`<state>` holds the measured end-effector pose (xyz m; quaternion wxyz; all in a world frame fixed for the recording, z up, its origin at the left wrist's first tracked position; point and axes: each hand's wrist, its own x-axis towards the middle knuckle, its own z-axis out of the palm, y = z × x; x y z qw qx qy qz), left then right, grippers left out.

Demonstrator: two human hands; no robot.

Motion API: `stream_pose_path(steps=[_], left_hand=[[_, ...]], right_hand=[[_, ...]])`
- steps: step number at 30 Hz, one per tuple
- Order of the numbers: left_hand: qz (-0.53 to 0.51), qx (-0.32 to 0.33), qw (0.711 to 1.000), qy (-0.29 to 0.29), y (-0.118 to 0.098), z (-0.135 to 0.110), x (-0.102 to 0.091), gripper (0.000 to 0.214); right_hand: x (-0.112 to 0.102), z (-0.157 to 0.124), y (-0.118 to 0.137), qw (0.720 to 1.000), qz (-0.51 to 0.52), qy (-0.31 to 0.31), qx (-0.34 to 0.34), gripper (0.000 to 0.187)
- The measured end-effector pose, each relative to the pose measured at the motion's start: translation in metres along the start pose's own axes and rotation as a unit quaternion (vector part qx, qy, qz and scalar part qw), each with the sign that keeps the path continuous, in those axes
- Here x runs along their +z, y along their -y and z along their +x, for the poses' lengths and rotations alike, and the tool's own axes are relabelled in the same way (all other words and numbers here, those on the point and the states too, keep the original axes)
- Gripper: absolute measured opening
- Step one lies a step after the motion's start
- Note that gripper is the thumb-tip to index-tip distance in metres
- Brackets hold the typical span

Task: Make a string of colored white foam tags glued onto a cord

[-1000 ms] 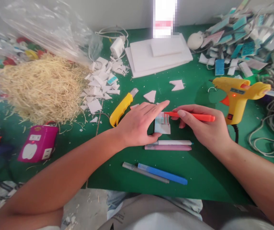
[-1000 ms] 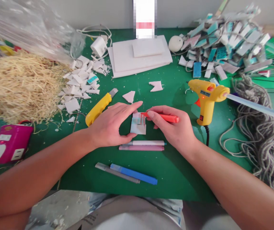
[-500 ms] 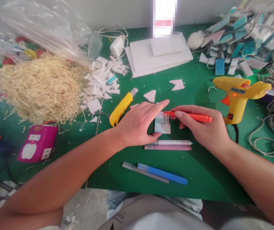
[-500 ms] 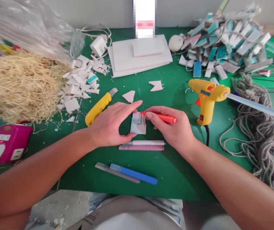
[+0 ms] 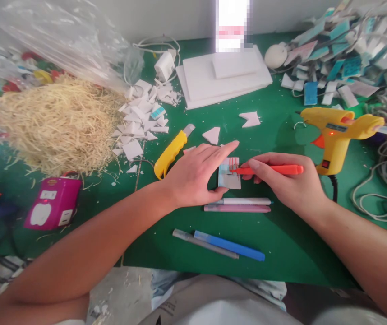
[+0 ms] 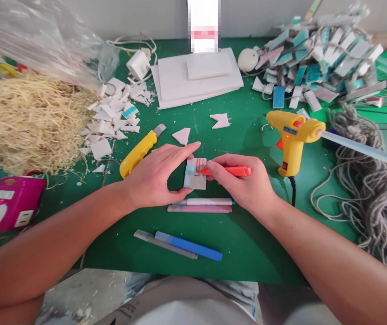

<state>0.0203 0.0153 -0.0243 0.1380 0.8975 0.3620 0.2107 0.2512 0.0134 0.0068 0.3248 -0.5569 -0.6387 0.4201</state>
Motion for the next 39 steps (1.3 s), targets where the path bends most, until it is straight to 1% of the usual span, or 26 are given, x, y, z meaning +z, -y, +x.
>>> stream_pose_path(steps=[3,6,8,14,17,19,23,28,39], left_hand=[[0.006,0.009,1.0,-0.01,0.0,0.001,0.0,0.074],[0.007,0.013,1.0,-0.013,0.0,0.001,0.0,0.074],[0.004,0.021,1.0,-0.016,0.0,0.0,0.0,0.073],[-0.005,0.033,0.999,-0.012,0.002,-0.004,-0.001,0.075],[-0.016,0.037,0.999,-0.004,0.003,-0.006,-0.005,0.077],[-0.019,0.035,0.999,-0.001,0.003,-0.007,-0.007,0.078],[-0.014,0.029,0.999,-0.004,0.005,-0.008,-0.01,0.078],[-0.02,0.027,0.999,-0.002,0.006,-0.008,-0.008,0.076],[-0.02,0.029,0.999,-0.014,0.004,-0.008,-0.006,0.073]], right_hand=[[-0.001,0.0,0.0,1.0,-0.005,0.022,0.005,0.023],[-0.002,-0.001,0.0,1.0,0.01,-0.002,0.014,0.02],[-0.001,0.0,0.001,0.999,0.029,-0.02,0.019,0.021],[0.0,0.001,0.0,0.997,0.058,-0.03,0.033,0.025],[0.001,0.002,-0.001,0.996,0.074,-0.042,0.029,0.027],[0.001,0.002,-0.002,0.996,0.077,-0.049,0.021,0.025],[0.002,0.003,-0.002,0.996,0.068,-0.059,0.006,0.022],[0.005,0.005,-0.002,0.997,0.053,-0.048,-0.007,0.023],[0.01,0.005,0.002,0.999,0.029,-0.041,0.0,0.023]])
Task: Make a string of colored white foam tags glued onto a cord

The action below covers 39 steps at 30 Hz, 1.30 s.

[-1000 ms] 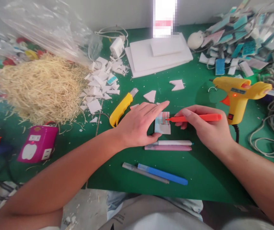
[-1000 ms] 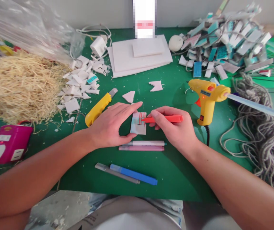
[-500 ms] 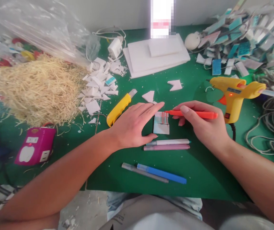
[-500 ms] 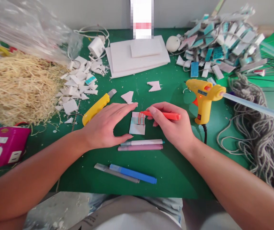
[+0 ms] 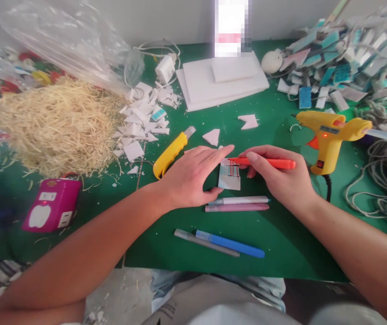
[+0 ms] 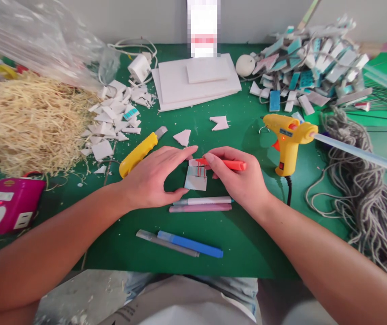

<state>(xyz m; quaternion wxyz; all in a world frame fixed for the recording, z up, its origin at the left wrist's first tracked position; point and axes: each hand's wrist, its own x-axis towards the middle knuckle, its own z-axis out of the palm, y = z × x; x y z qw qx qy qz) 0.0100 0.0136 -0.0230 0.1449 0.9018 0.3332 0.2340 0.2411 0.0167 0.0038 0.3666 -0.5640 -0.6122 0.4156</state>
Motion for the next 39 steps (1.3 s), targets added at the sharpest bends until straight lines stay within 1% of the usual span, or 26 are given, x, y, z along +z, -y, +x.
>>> stream_pose_path(steps=[7,17,31,39], left_hand=[[-0.009,-0.004,1.0,0.002,-0.0009,0.0024,0.0023,0.076],[-0.025,-0.034,0.999,0.029,-0.0015,0.0057,0.0012,0.087],[-0.032,-0.038,0.998,0.03,-0.0021,0.0063,-0.0009,0.086],[-0.03,-0.034,0.998,0.033,-0.0008,0.0061,-0.0014,0.085]], right_hand=[[0.0016,-0.0007,-0.001,1.0,-0.002,0.003,-0.004,0.021],[0.0029,-0.002,0.0004,1.0,-0.004,-0.009,0.009,0.014],[0.0031,-0.0014,0.0018,1.0,0.004,-0.003,0.013,0.013],[0.002,-0.003,-0.0002,1.0,-0.002,0.021,-0.004,0.015]])
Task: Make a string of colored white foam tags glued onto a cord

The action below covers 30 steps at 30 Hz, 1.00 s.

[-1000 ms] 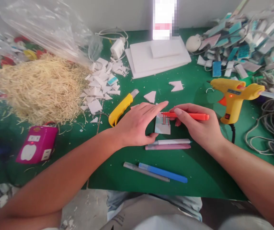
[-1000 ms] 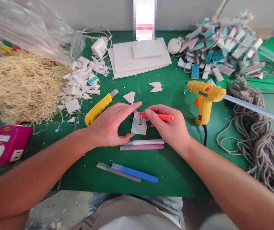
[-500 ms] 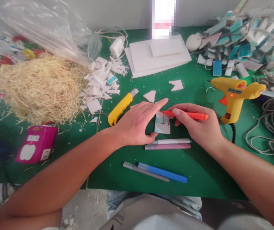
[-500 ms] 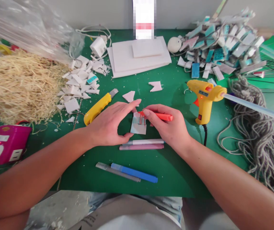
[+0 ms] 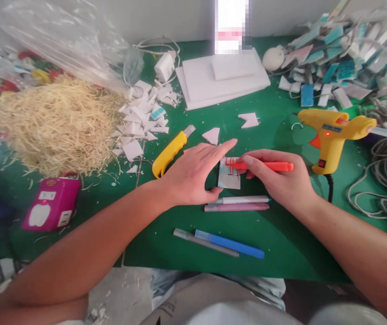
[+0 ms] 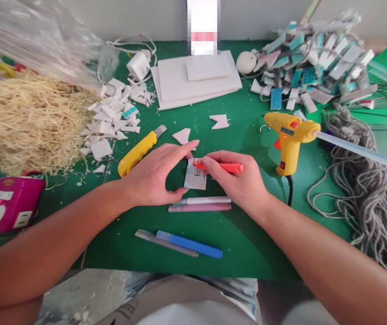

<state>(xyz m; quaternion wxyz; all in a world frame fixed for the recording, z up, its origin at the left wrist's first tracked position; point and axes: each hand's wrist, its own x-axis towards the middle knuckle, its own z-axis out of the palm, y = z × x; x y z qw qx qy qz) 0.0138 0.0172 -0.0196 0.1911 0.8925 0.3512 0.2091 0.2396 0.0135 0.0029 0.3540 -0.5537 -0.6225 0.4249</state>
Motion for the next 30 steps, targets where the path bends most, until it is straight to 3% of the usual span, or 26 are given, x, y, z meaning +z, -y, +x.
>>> stream_pose_path(steps=[22,30], left_hand=[[0.001,0.01,1.0,-0.008,0.0016,0.0001,0.0004,0.081],[-0.003,0.006,1.0,-0.011,0.0015,-0.0006,0.0013,0.085]], right_hand=[[-0.0019,-0.0018,0.0038,0.999,0.007,0.038,0.005,0.022],[-0.0006,-0.0003,-0.0015,1.0,0.01,-0.016,0.01,0.023]])
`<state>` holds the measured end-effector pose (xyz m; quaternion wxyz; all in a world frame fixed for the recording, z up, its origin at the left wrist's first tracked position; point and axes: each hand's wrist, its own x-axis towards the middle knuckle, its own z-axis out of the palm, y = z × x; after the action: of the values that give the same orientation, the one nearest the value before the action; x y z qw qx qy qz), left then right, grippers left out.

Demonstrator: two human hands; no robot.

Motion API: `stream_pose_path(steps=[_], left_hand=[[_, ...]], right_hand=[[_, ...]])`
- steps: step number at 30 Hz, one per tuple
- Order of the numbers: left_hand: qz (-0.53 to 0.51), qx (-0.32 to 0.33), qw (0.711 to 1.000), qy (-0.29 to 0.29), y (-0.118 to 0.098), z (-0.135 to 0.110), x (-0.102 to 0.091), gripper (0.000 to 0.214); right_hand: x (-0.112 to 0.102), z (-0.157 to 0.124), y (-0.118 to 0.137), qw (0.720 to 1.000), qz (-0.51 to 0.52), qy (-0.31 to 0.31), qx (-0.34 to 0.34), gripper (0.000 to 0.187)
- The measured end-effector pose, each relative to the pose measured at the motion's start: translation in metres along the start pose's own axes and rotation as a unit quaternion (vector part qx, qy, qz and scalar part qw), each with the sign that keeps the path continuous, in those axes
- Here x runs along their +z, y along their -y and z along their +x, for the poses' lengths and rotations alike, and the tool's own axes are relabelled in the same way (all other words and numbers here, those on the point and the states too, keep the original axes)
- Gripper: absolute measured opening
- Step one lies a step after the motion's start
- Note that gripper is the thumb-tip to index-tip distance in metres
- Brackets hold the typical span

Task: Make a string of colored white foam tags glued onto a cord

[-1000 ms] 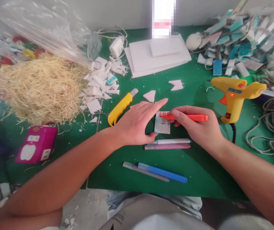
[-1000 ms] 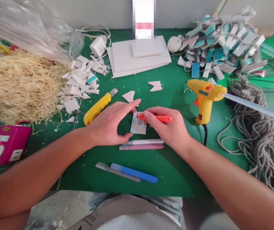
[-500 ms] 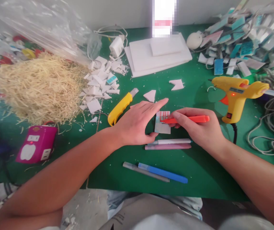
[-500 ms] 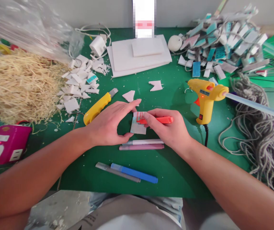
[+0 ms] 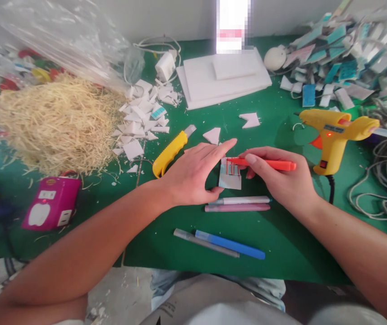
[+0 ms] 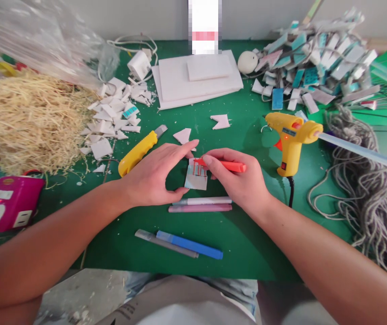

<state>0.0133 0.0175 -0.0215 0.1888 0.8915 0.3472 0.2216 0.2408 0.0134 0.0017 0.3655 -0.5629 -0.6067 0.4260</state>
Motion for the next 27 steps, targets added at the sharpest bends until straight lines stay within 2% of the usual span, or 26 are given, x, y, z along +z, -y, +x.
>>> stream_pose_path(steps=[10,27], left_hand=[[-0.017,-0.002,1.0,-0.004,0.0015,-0.0009,-0.0001,0.089],[-0.01,0.002,1.0,-0.008,0.0031,-0.0013,0.0007,0.086]], right_hand=[[0.0027,0.0007,0.0012,1.0,0.001,-0.001,0.007,0.012],[0.0017,0.0001,0.0005,1.0,-0.006,0.014,-0.005,0.014]])
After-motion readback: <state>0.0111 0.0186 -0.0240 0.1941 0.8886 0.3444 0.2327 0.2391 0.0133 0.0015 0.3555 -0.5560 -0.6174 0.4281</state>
